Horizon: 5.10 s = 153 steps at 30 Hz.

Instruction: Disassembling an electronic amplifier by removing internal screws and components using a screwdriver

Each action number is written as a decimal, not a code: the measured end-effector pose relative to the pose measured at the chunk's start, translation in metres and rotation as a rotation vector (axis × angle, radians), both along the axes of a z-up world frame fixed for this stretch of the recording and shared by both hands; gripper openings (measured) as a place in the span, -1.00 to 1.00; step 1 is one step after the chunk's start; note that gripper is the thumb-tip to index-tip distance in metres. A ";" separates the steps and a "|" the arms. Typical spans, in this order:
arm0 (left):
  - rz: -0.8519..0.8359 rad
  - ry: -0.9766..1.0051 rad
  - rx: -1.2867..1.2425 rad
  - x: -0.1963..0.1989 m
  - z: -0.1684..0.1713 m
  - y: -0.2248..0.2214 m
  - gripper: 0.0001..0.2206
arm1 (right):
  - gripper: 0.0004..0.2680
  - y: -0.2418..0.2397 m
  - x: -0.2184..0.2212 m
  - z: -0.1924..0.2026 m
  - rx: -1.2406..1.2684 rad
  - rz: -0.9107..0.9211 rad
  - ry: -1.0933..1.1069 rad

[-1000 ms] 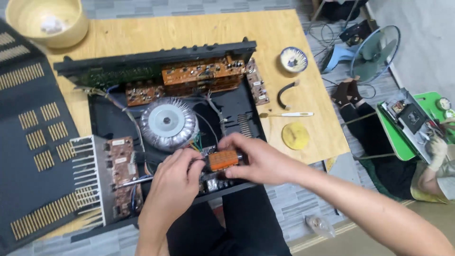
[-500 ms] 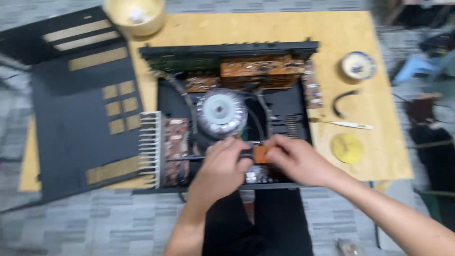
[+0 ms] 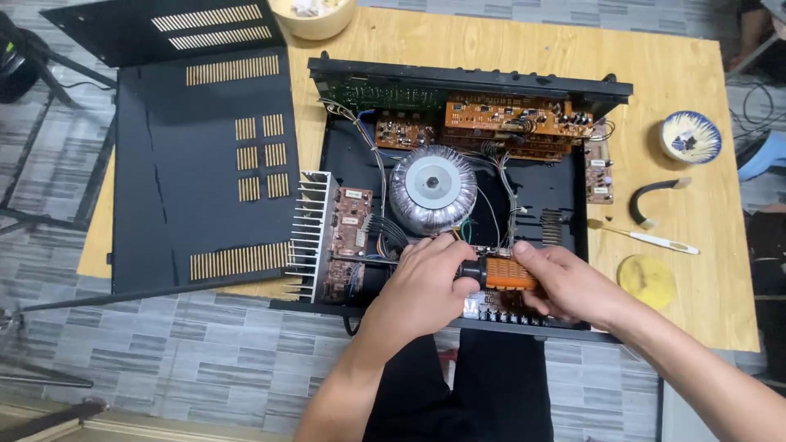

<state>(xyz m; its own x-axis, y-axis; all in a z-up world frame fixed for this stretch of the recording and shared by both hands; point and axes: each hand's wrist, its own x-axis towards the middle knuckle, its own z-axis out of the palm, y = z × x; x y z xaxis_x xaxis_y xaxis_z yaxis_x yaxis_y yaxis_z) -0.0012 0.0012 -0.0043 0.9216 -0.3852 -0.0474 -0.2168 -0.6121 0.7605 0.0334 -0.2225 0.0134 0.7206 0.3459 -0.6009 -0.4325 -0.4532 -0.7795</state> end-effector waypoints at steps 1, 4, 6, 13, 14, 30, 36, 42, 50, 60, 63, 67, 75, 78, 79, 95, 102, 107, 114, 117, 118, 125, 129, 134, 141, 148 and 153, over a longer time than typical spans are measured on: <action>-0.002 -0.001 -0.003 0.001 0.002 -0.002 -0.75 | -0.46 -0.003 0.000 0.012 -0.003 -0.002 -0.001; 0.026 0.024 0.020 0.000 0.004 -0.004 -0.75 | -0.52 -0.002 -0.003 0.032 -0.247 0.264 -0.326; 0.038 -0.018 0.033 -0.001 0.004 -0.006 -0.73 | -0.79 0.003 -0.009 0.030 -0.383 0.196 -0.393; 0.005 -0.024 0.038 -0.002 0.019 -0.003 -0.75 | -0.48 -0.003 0.002 0.026 -0.154 0.174 0.043; -0.016 0.078 0.070 0.000 0.028 -0.002 -0.73 | -0.71 -0.008 0.001 0.022 -0.197 0.237 -0.231; 0.170 -0.142 0.067 0.006 0.021 -0.005 -0.85 | -0.67 -0.014 -0.001 -0.003 -0.274 0.385 -0.662; 0.169 -0.114 0.135 0.008 0.017 -0.009 -0.75 | -0.56 -0.013 0.028 -0.013 -0.019 0.296 0.046; 0.177 -0.078 0.166 0.012 0.024 -0.011 -0.72 | -0.69 -0.012 0.009 -0.005 -0.229 0.514 -0.672; 0.080 -0.132 0.325 0.011 -0.008 -0.013 -0.78 | -0.68 -0.003 0.017 0.010 0.080 0.351 -0.008; 0.202 0.256 0.467 0.019 0.002 -0.015 -0.81 | -0.64 -0.006 0.023 0.029 -0.026 0.424 0.069; 0.360 0.354 0.484 0.021 0.008 -0.022 -0.80 | -0.54 -0.024 0.014 0.040 -0.056 0.552 -0.567; 0.274 0.255 0.559 0.019 -0.007 -0.017 -0.75 | -0.68 -0.002 0.008 0.020 -0.185 0.507 -0.787; 0.529 0.246 0.336 0.010 0.019 -0.046 -0.79 | -0.59 -0.054 0.048 0.076 -0.129 0.590 -0.184; 0.412 0.353 0.569 0.013 -0.035 -0.024 -0.82 | -0.81 -0.161 0.107 0.008 -0.413 0.180 -0.575; 0.414 0.357 0.567 0.016 -0.029 -0.030 -0.82 | -0.81 -0.189 0.131 0.006 -0.414 0.185 -0.573; 0.126 -0.012 0.455 0.006 -0.011 -0.025 -0.82 | -0.87 -0.276 0.226 -0.084 -1.256 0.196 -0.943; 0.193 -0.016 0.429 0.010 0.010 -0.032 -0.81 | -0.89 -0.261 0.207 -0.041 -1.145 0.212 -0.814; 0.241 -0.201 0.276 0.012 0.012 -0.027 -0.69 | -0.94 -0.195 0.118 0.047 -0.484 0.075 -0.946; 0.432 -0.090 -0.200 -0.019 0.079 -0.036 -0.78 | -0.93 -0.081 -0.002 0.079 0.672 0.032 -0.585; 0.172 -0.308 -0.461 -0.037 0.117 -0.036 -0.77 | -0.83 -0.037 -0.024 0.080 0.841 0.071 -0.525; 0.197 -0.318 -0.449 -0.044 0.124 -0.037 -0.77 | -0.83 -0.026 -0.032 0.070 0.856 0.095 -0.517; 0.231 -0.355 -0.571 -0.073 0.130 -0.020 -0.73 | -0.80 0.036 -0.070 0.030 1.112 -0.200 -0.387; 0.242 -0.288 -0.589 -0.064 0.118 -0.012 -0.89 | -0.83 0.043 -0.066 0.026 1.042 -0.290 -0.283; 0.263 -0.241 -0.577 -0.046 0.120 -0.014 -0.91 | -0.85 0.049 -0.055 0.025 1.015 -0.368 -0.284; 0.232 -0.428 -0.389 -0.022 0.129 -0.024 -0.76 | -0.70 0.054 -0.043 0.055 1.089 -0.459 -0.446; 0.137 -0.494 -0.476 0.058 0.129 -0.018 -0.80 | -0.75 0.061 0.023 0.095 0.662 -0.438 -0.861; 0.283 -0.668 -0.496 0.102 0.108 -0.020 -0.90 | -0.78 0.073 0.063 0.100 0.683 -0.420 -0.687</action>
<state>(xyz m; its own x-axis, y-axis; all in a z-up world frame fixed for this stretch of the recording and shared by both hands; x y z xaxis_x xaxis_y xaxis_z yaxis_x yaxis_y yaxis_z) 0.1010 -0.0190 0.1038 0.7605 0.0288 0.6487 -0.6022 -0.3425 0.7211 0.0965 -0.1500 0.1132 0.9725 0.1010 0.2100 0.1782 0.2581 -0.9495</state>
